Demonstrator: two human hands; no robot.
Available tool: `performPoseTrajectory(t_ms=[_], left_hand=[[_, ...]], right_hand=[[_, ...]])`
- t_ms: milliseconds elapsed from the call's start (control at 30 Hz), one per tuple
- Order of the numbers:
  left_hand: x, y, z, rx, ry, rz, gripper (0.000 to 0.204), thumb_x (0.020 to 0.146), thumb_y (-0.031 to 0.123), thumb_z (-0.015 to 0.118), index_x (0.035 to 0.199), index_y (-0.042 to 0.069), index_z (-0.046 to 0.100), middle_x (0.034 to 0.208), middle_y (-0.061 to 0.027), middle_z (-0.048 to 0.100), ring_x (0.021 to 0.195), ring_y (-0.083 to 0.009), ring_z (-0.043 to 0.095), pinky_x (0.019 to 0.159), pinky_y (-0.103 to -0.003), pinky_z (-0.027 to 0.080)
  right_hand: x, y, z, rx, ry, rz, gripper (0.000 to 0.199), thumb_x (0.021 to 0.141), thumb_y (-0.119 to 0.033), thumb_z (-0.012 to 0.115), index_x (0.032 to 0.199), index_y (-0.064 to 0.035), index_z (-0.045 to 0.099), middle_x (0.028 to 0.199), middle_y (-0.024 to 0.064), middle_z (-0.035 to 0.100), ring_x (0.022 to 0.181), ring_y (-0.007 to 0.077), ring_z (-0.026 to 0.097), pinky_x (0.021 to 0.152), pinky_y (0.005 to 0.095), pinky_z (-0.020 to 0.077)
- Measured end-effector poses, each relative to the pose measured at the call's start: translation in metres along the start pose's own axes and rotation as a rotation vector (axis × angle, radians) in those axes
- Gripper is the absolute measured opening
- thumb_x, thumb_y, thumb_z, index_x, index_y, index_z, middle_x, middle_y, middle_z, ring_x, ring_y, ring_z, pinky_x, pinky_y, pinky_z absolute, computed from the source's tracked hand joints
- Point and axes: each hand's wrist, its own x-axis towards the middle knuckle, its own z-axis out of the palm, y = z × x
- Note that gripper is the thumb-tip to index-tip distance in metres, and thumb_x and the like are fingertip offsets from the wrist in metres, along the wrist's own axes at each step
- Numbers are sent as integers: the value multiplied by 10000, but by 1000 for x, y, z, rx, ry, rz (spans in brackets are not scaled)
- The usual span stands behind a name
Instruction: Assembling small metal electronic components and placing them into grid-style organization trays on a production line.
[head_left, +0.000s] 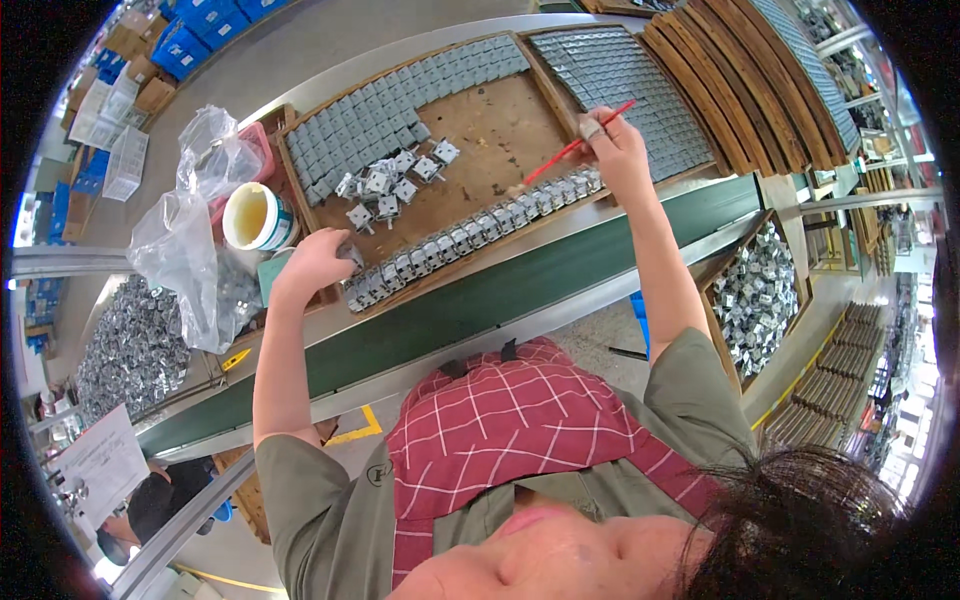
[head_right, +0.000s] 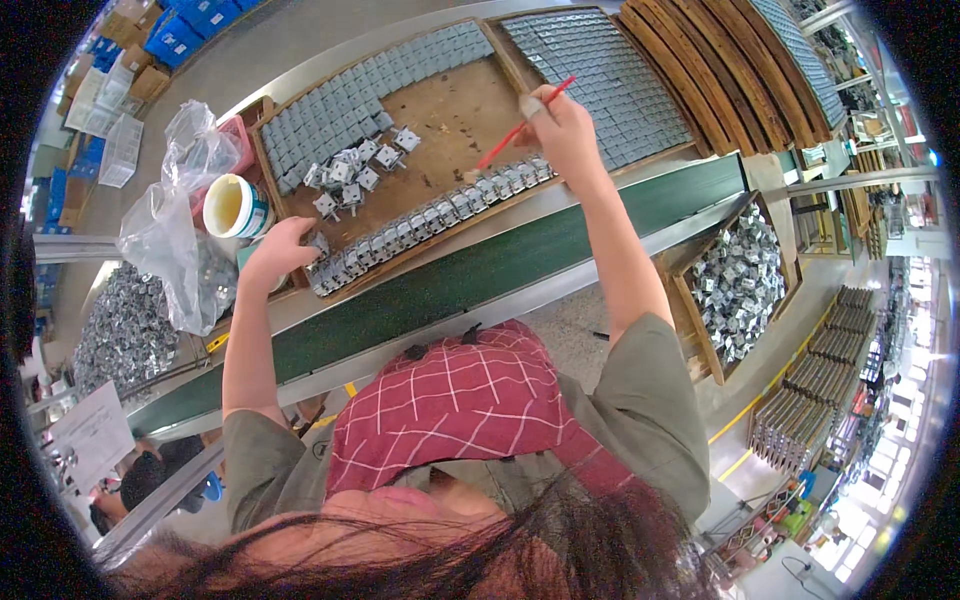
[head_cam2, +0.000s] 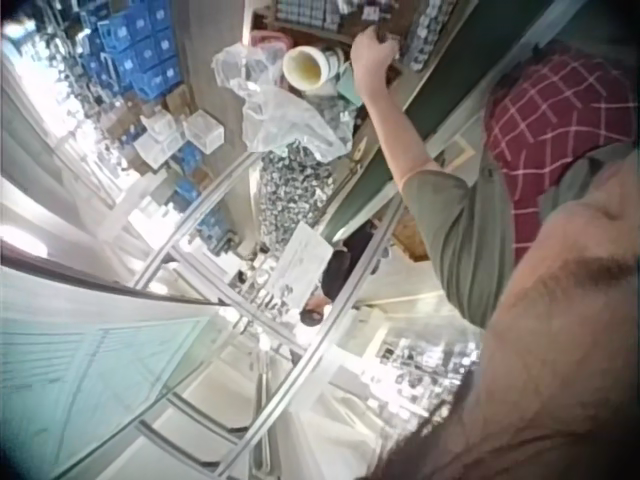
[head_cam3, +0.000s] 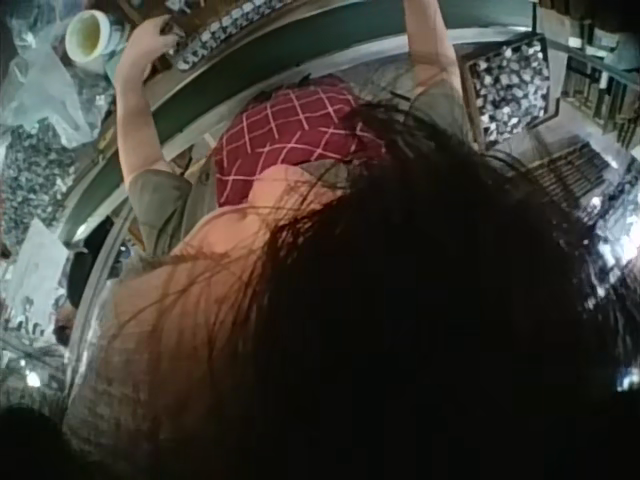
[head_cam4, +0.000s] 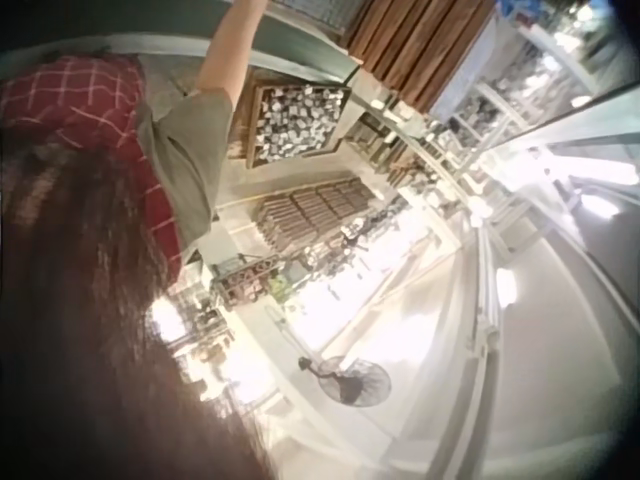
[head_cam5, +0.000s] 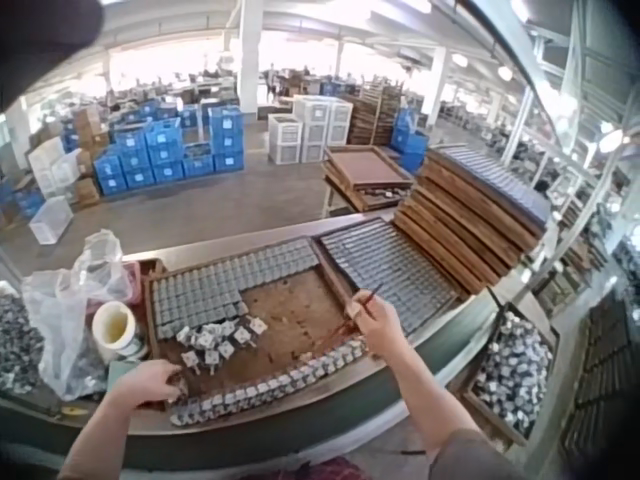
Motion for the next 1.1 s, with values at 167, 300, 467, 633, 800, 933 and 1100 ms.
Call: performPoseTrajectory(t_ms=[167,300,467,633,800,933,1100], left_hand=[[24,-10,9,-92,352,114,312,738,69,555,1037,8,620,970,-201,622,958,-373,594,844,-427,479],[36,10,21,47,311,24,370,724,118,703,1057,34,565,979,-186,632,962,-358,607,823,-435,482],[42,19,22,64,283,-90,450,689,181,777,1035,52,521,945,-166,646,954,-362,611,800,-434,486],[45,6,32,-196,367,-106,449,678,168,752,1044,46,521,892,-153,644,882,-315,631,784,-389,483],[44,-24,26,-604,339,-118,517,653,146,737,1112,10,539,860,-83,627,788,-169,603,730,-305,479],[25,-3,19,-1277,433,-178,349,790,87,681,1105,10,552,902,-39,605,786,-106,582,727,-238,476],[0,14,46,-1803,515,29,257,900,51,591,1139,-14,524,943,-79,629,846,-161,633,798,-301,545]], right_hand=[[5,5,-14,-270,-131,-57,112,958,-121,520,942,-29,581,745,14,587,666,92,607,601,247,510],[3,-14,-18,-335,-1,-38,127,953,-138,535,952,-22,585,726,32,594,644,96,608,613,260,520],[9,0,-35,-374,-56,-96,144,952,-141,537,962,-7,589,698,39,608,655,117,643,605,257,515],[8,-6,-38,-554,-44,-156,183,926,-162,533,927,11,591,688,100,616,651,201,638,617,319,486],[13,-10,-45,-595,51,-199,156,937,-145,539,897,2,575,683,61,592,644,140,633,618,286,486],[13,-5,-51,-760,-38,-201,262,915,-219,514,991,12,611,769,186,646,765,315,655,713,395,484],[22,-1,-67,-477,165,-235,188,906,-171,556,929,9,605,753,148,639,727,244,680,670,355,509]])
